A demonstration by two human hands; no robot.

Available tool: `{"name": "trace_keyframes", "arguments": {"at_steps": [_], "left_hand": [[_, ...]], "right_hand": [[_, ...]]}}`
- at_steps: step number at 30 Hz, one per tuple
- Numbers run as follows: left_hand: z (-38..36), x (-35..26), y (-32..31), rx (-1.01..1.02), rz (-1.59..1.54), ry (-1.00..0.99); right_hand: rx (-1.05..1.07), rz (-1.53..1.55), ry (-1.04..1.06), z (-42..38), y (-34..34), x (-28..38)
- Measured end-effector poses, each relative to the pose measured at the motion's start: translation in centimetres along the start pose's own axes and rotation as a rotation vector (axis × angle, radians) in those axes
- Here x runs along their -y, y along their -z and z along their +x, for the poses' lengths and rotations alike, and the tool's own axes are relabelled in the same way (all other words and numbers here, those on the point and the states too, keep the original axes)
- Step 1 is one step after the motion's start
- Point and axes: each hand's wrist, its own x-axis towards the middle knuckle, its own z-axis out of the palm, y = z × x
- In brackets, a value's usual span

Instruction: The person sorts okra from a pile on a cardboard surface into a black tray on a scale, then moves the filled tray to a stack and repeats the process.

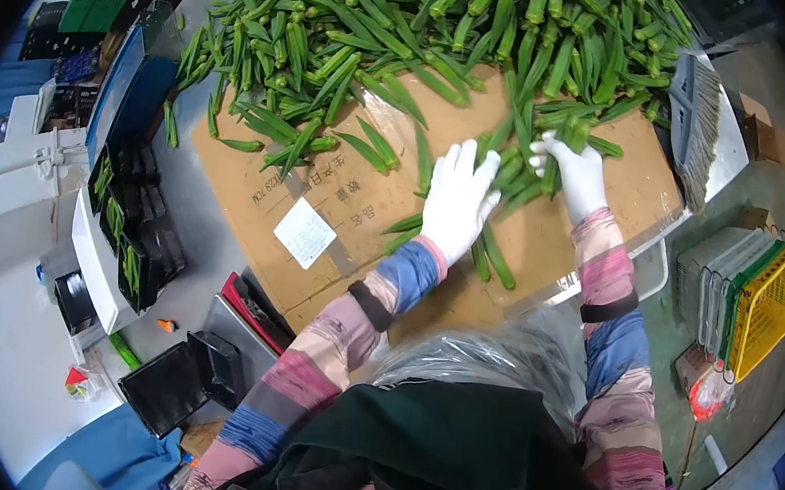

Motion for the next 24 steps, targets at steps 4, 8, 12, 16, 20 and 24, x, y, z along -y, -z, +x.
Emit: {"name": "trace_keyframes", "arguments": {"at_steps": [4,8,12,16,20,24], "left_hand": [[-2.8,-0.3,0.5,0.077,-0.198,-0.048],[-2.9,0.9,2.8,0.063,-0.584,0.134],[-1.9,2.5,6.2,0.019,-1.012,0.342],[-1.8,3.7,8.3,-0.046,-1.505,0.56],[-1.9,1.2,10.5,0.031,-1.971,0.653],[-2.5,-1.2,10.5,0.169,-2.213,0.661]], "right_hand": [[-0.09,-0.005,-0.068,-2.8,3.9,-2.2],[-0.119,-0.02,-0.077,-6.0,5.8,-3.7],[-0.11,-0.01,-0.083,-8.4,5.5,-3.9],[-0.071,-0.049,-0.03,-10.2,5.0,-3.5],[-0.014,-0.054,-0.034,-11.6,4.6,-3.0],[0.093,-0.052,-0.014,-13.0,4.0,-2.8]]}}
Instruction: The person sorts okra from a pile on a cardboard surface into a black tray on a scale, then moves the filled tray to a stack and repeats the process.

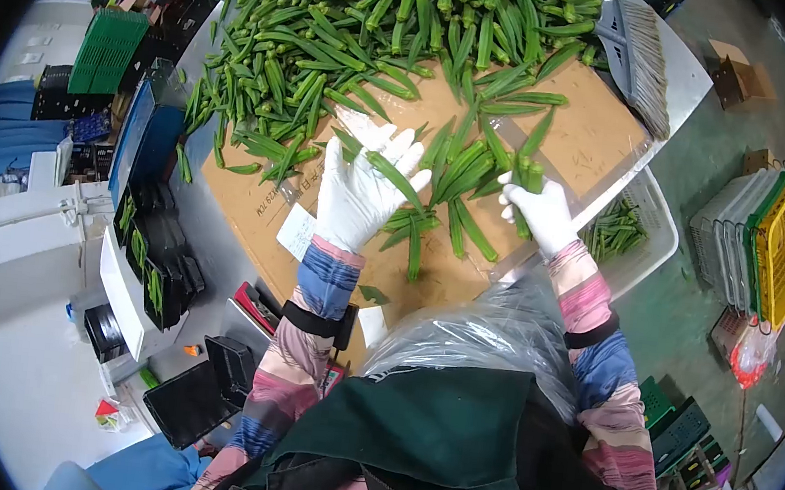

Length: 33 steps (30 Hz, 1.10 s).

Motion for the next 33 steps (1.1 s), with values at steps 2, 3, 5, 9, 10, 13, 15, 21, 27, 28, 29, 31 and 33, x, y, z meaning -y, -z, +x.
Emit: {"name": "trace_keyframes", "arguments": {"at_steps": [2,3,5,9,10,13,15,21,27,28,29,31,33], "left_hand": [[-0.2,1.3,-0.8,0.015,-0.016,0.039],[-0.1,1.8,-0.9,0.003,-0.012,0.061],[0.1,2.6,-1.1,-0.023,-0.007,0.101],[2.5,2.6,1.9,-0.13,0.594,-0.051],[2.9,2.3,1.9,-0.184,0.98,-0.179],[5.6,1.0,4.2,-0.119,1.219,0.153],[7.1,2.7,5.0,-0.243,1.668,-0.262],[9.4,3.8,6.3,-0.364,2.25,-0.368],[6.9,3.3,2.9,-0.299,1.476,-0.212],[5.8,4.3,0.8,-0.17,1.351,-0.163],[5.0,5.5,-0.4,-0.001,1.197,-0.079],[4.7,7.7,-1.3,0.116,1.126,-0.093],[6.1,8.0,1.7,0.025,1.461,-0.221]], "right_hand": [[0.047,-0.018,0.03,-1.0,-0.1,0.3],[0.037,-0.004,0.037,-1.2,0.1,0.4],[0.021,0.021,0.05,-1.4,0.6,0.7],[-0.09,0.034,0.069,-2.9,1.8,2.3],[-0.12,0.048,0.059,-3.0,2.2,2.2],[-0.167,0.09,0.032,-3.4,3.0,1.2],[-0.149,0.081,0.053,-3.6,3.3,0.4],[-0.149,0.105,0.08,-4.9,4.1,0.0],[-0.404,0.041,0.248,-6.4,8.8,3.3],[-0.414,0.071,0.26,-6.6,9.3,4.0],[-0.413,0.082,0.301,-6.4,9.6,4.7],[-0.426,0.075,0.287,-5.8,9.2,6.2],[-0.383,-0.051,0.317,-4.3,8.4,6.8]]}}
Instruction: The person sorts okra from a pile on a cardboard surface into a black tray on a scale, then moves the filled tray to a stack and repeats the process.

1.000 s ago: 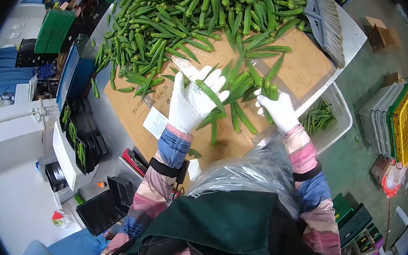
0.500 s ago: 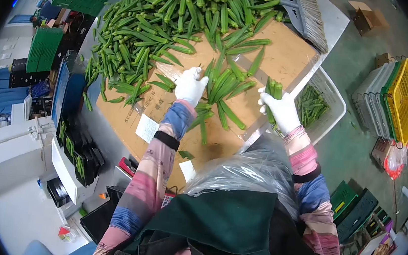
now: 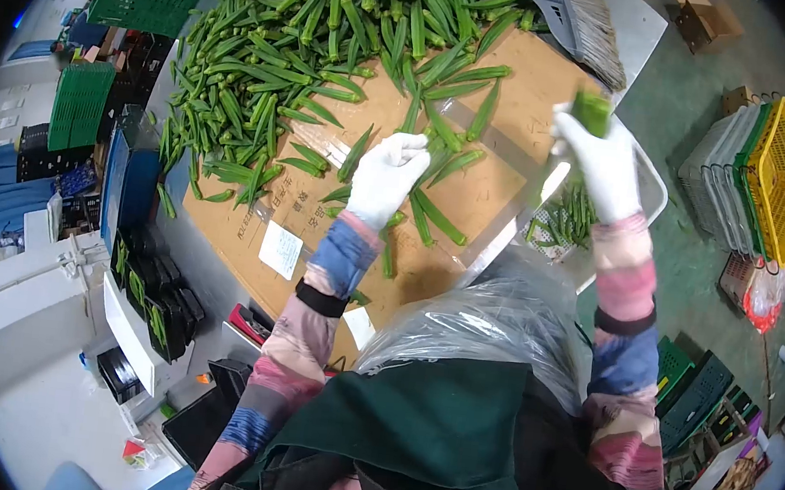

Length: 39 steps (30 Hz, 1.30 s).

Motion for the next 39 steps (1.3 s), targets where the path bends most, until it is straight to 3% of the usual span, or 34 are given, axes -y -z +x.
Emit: {"name": "trace_keyframes", "arguments": {"at_steps": [2,3,6,7,8,10,13,16,18,19,23,24,26,32,34,36,39], "left_hand": [[0.4,2.4,0.2,-0.079,0.593,-0.079],[-0.4,2.4,0.1,-0.111,0.774,-0.266],[-0.5,4.3,0.5,-0.123,0.804,-0.381],[-0.9,3.6,0.9,-0.075,0.46,-0.105],[-1.0,4.0,1.3,-0.005,-0.087,0.069],[-1.6,1.4,3.5,0.145,-0.525,0.379],[-2.5,-0.5,4.7,0.193,-0.835,0.401],[-3.0,-1.4,5.0,0.189,-0.912,0.407],[-2.7,-0.9,5.5,0.136,-0.918,0.406],[-2.3,-0.7,5.5,0.113,-0.921,0.406],[0.1,-1.2,3.0,-0.046,-0.092,0.288],[0.8,1.6,1.8,-0.117,0.089,0.065],[1.2,2.7,0.4,-0.202,0.825,-0.12],[2.6,2.9,2.5,-0.094,0.566,0.194],[2.3,2.5,3.5,-0.071,0.079,0.181],[2.3,1.8,3.5,-0.073,0.183,0.141],[3.0,2.7,1.1,-0.055,0.564,-0.033]], "right_hand": [[0.152,-0.082,-0.01,2.3,-2.0,-2.4],[0.24,-0.116,-0.001,3.1,-3.5,-3.1],[0.26,-0.572,0.196,6.4,-8.7,-8.1],[0.3,-0.666,0.143,6.7,-10.3,-8.1],[0.287,-0.683,0.14,6.6,-11.9,-8.3],[0.281,-0.809,0.128,6.6,-13.9,-9.3],[0.293,-0.822,0.085,8.0,-14.5,-10.9],[0.306,-0.792,0.062,8.1,-12.4,-8.7],[0.19,-0.88,0.368,8.0,-10.6,-8.9],[0.257,-0.943,0.391,8.6,-9.7,-8.9],[0.418,-1.181,0.622,10.6,-8.1,-11.0],[0.412,-1.206,0.654,10.8,-8.0,-11.3],[0.402,-1.255,0.718,11.1,-7.8,-11.6],[0.332,-1.332,0.651,9.7,-5.9,-10.1],[0.341,-1.231,0.71,8.3,-6.2,-9.9],[0.463,-1.168,0.786,5.7,-7.4,-8.3],[0.497,-1.163,1.143,4.3,-9.5,-11.9]]}}
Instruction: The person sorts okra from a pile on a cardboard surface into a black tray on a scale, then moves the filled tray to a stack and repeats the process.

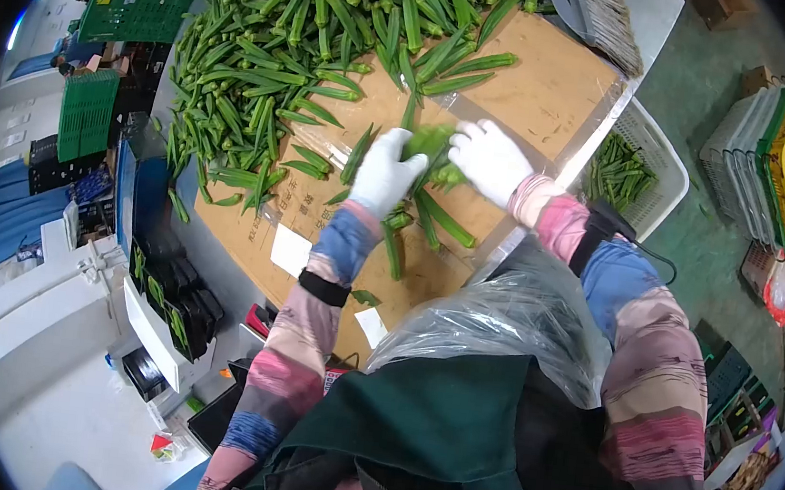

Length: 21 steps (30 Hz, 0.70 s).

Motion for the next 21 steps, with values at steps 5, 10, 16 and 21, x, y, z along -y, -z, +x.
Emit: {"name": "trace_keyframes", "arguments": {"at_steps": [5,10,16,21], "left_hand": [[-0.1,-5.4,-0.1,0.134,0.425,0.09],[2.0,-3.4,0.9,0.312,0.32,0.232],[-2.3,-2.9,7.7,0.185,-0.536,0.304],[-9.5,1.6,8.3,-0.054,-0.395,0.328]], "right_hand": [[0.144,-0.044,-0.084,-0.5,-0.3,0.8],[0.274,-0.018,-0.147,0.4,0.1,1.1],[0.044,-0.069,-0.056,-0.5,-2.5,0.3],[0.3,0.107,-0.3,0.3,1.3,1.9]]}}
